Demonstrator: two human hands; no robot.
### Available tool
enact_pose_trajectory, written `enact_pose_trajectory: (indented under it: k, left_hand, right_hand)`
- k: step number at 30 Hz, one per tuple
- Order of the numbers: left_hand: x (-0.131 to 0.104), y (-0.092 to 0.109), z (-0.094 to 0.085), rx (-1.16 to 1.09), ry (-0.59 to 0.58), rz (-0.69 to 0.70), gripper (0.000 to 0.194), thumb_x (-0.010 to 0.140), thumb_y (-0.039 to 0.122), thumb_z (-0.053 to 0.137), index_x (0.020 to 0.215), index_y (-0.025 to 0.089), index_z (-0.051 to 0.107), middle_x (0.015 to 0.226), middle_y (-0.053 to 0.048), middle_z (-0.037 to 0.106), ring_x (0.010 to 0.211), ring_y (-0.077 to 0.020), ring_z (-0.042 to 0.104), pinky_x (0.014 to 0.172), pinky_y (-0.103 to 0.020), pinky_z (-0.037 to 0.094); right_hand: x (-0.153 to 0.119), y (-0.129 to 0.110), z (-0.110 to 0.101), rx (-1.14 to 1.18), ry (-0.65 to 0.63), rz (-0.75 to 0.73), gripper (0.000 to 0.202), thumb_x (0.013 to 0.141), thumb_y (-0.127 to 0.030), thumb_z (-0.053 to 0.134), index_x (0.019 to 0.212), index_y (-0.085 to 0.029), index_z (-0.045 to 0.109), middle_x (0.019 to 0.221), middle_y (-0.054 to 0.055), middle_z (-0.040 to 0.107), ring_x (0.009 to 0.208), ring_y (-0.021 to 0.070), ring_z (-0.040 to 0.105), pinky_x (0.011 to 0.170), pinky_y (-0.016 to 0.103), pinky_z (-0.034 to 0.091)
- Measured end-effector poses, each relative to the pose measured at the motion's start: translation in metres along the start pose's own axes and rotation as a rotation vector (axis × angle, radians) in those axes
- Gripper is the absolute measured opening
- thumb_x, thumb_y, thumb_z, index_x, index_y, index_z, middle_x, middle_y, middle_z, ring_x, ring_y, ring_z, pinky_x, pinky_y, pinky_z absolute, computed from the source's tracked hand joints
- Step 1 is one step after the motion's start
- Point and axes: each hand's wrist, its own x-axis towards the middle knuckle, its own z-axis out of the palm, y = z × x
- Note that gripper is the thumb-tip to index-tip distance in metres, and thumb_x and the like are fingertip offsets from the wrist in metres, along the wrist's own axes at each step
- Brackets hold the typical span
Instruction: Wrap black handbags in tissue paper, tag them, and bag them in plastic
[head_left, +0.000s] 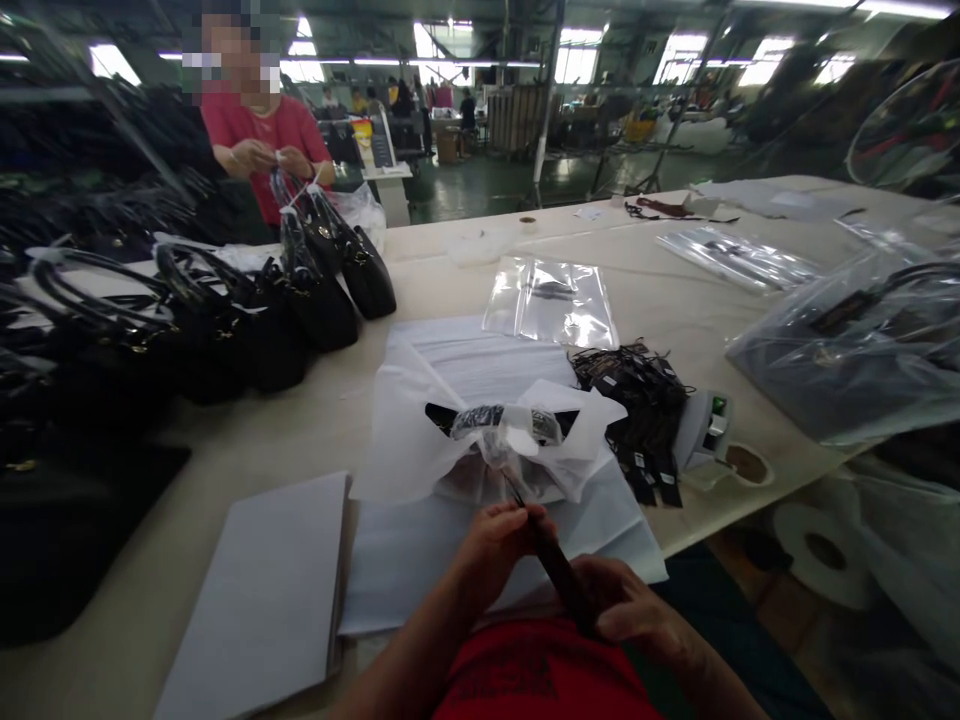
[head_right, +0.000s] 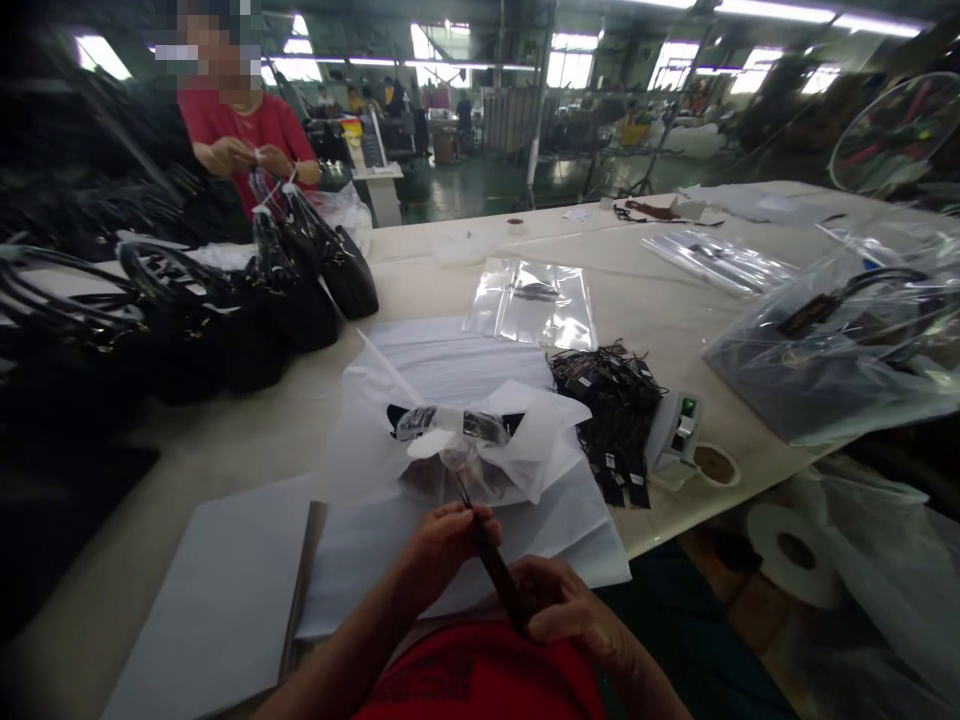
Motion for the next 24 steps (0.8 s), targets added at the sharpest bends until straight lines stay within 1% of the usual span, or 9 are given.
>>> enact_pose_trajectory:
  k: [6, 10, 13, 16, 20, 24]
  left_hand:
    - [-0.006, 0.006, -0.008, 0.054, 0.075, 0.037, 0.039, 0.055, 0.037, 0.076, 0.079, 0.008, 0.065, 0.07, -0.01, 0.069, 0.063, -0.0195, 0.063, 0.066, -0.032, 0.046]
    - [-0.008, 0.01, -0.012, 0.087, 0.124, 0.053, 0.04, 0.056, 0.038, 0.073, 0.082, 0.009, 0.063, 0.07, -0.01, 0.07, 0.061, -0.02, 0.064, 0.063, -0.031, 0.045]
    - [-0.007, 0.013, -0.015, 0.084, 0.155, 0.074, 0.039, 0.056, 0.037, 0.072, 0.082, 0.01, 0.061, 0.069, -0.009, 0.069, 0.059, -0.019, 0.064, 0.061, -0.029, 0.042]
    - [-0.006, 0.017, -0.019, 0.083, 0.205, 0.09, 0.038, 0.054, 0.034, 0.07, 0.081, 0.01, 0.06, 0.068, -0.008, 0.069, 0.057, -0.0184, 0.063, 0.056, -0.026, 0.038]
    - [-0.003, 0.023, -0.025, 0.07, 0.261, 0.106, 0.038, 0.053, 0.034, 0.069, 0.081, 0.011, 0.059, 0.067, -0.007, 0.068, 0.057, -0.0194, 0.064, 0.058, -0.028, 0.039]
    - [-0.003, 0.028, -0.031, 0.083, 0.264, 0.128, 0.039, 0.054, 0.034, 0.068, 0.084, 0.011, 0.06, 0.069, -0.008, 0.069, 0.058, -0.0197, 0.064, 0.059, -0.029, 0.04]
  right_hand:
    - [0.008, 0.005, 0.002, -0.001, -0.006, 0.021, 0.045, 0.048, -0.024, 0.075, 0.091, -0.013, 0.069, 0.076, 0.001, 0.062, 0.069, 0.0133, 0.051, 0.062, 0.021, 0.033]
    - [0.01, 0.006, 0.004, -0.007, -0.026, 0.047, 0.044, 0.05, -0.024, 0.074, 0.092, -0.013, 0.069, 0.08, 0.001, 0.064, 0.072, 0.0148, 0.054, 0.065, 0.023, 0.035]
    - [0.01, 0.006, 0.004, -0.024, -0.048, 0.068, 0.045, 0.05, -0.024, 0.073, 0.093, -0.013, 0.069, 0.084, 0.003, 0.066, 0.077, 0.0175, 0.056, 0.068, 0.024, 0.037]
    - [0.011, 0.008, 0.003, -0.024, -0.07, 0.092, 0.046, 0.049, -0.024, 0.072, 0.093, -0.014, 0.069, 0.085, 0.003, 0.067, 0.076, 0.0173, 0.057, 0.067, 0.023, 0.037]
    - [0.012, 0.012, -0.001, -0.028, -0.066, 0.115, 0.046, 0.047, -0.025, 0.074, 0.092, -0.014, 0.069, 0.083, 0.002, 0.067, 0.073, 0.0161, 0.058, 0.064, 0.022, 0.037]
    - [0.013, 0.016, -0.003, -0.019, -0.074, 0.137, 0.046, 0.048, -0.026, 0.074, 0.093, -0.016, 0.069, 0.083, 0.003, 0.068, 0.074, 0.0177, 0.059, 0.066, 0.024, 0.039]
